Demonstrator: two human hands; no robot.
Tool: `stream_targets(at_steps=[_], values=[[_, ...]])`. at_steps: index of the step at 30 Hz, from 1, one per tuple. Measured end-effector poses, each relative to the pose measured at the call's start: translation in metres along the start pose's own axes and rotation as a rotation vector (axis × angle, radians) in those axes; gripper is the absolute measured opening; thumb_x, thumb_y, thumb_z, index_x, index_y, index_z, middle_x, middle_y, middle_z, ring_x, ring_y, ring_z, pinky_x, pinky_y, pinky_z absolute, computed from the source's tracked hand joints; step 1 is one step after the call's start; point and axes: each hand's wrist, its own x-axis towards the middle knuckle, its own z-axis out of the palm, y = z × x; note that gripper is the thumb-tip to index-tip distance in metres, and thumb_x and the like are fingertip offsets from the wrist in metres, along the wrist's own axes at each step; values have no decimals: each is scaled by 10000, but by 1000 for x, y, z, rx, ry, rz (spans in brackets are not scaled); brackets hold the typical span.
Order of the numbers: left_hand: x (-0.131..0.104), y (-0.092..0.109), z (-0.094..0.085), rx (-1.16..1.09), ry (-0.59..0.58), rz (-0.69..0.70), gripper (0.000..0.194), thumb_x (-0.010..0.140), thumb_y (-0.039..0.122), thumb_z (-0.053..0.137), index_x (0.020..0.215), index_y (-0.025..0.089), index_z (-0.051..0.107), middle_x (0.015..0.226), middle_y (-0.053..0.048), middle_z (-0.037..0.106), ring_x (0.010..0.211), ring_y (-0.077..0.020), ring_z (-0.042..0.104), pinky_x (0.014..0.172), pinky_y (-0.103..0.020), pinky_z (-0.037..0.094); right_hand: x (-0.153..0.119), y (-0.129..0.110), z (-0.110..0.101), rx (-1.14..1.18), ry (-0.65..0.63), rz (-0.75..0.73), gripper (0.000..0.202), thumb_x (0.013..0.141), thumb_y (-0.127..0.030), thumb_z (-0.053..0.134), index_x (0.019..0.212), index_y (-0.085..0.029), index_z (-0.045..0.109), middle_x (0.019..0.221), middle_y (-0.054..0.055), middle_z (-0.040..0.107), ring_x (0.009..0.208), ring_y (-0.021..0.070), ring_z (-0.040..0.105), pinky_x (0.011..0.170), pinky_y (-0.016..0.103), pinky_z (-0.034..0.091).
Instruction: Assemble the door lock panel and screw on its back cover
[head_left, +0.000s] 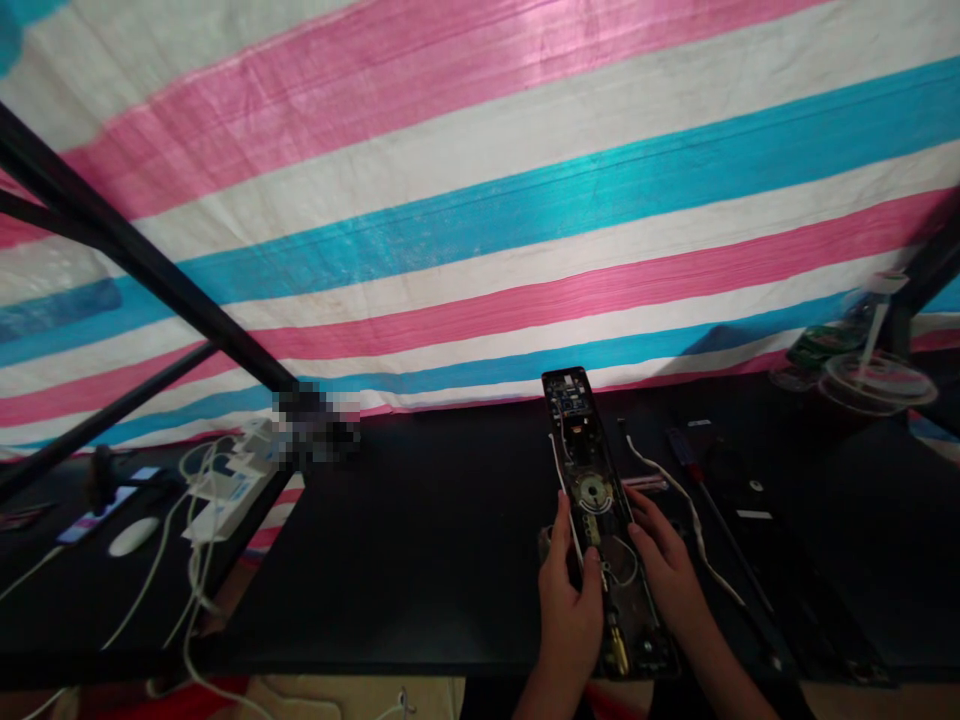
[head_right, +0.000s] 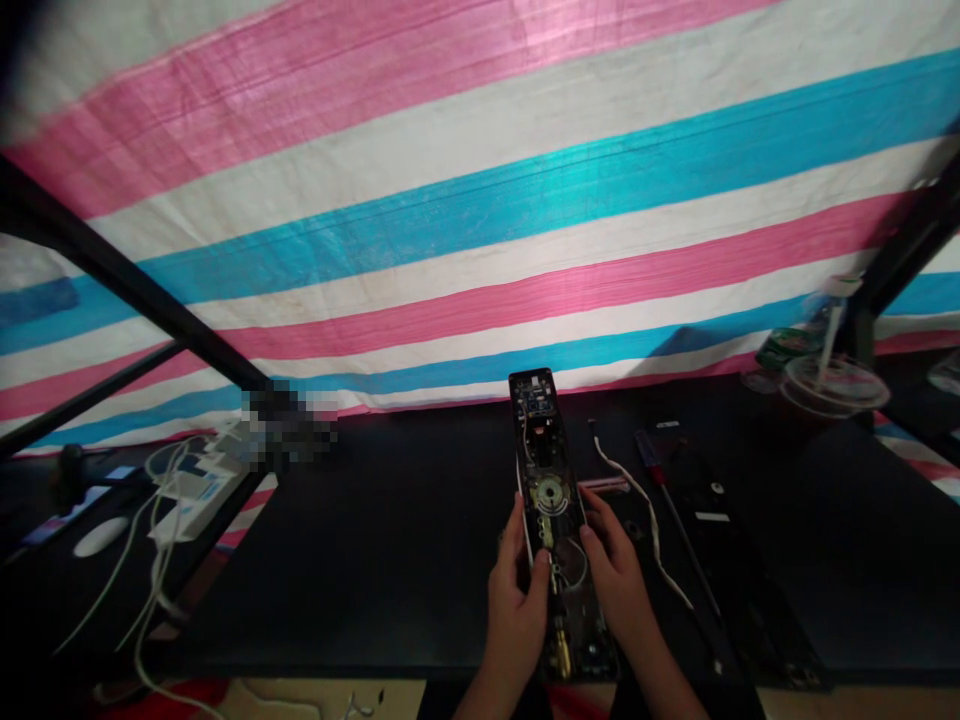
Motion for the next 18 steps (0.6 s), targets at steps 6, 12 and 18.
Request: stream_targets(at_steps=[6, 12, 18], values=[[-1, -2, 0, 38, -6, 12, 592, 982, 237, 528, 1557, 290, 398, 1561, -70, 509, 1440, -234, 481, 1212, -413, 355, -1, 5, -2, -31, 20, -3, 500, 879, -472, 639, 1324, -246, 642, 1241, 98, 721, 1093, 269, 701, 925, 384, 577], [-2, 4, 1, 9, 40, 33, 595, 938, 230, 605, 1515, 288, 473, 1537, -85, 536, 1403, -264, 523, 1208, -444, 363, -3, -3, -2, -64, 14, -14, 499, 894, -500, 628, 1319, -239, 651, 1255, 104, 722, 1113, 278, 698, 932, 389, 580], [-2, 7, 2, -20, 40, 11, 604, 925, 212, 600, 1513, 273, 477, 1535, -80, 538, 1415, -253, 512, 1218, -423, 345, -2, -2, -5, -99, 13, -18, 486, 895, -480, 631, 1308, -225, 645, 1265, 111, 719, 1135, 272, 698, 966, 394, 564]])
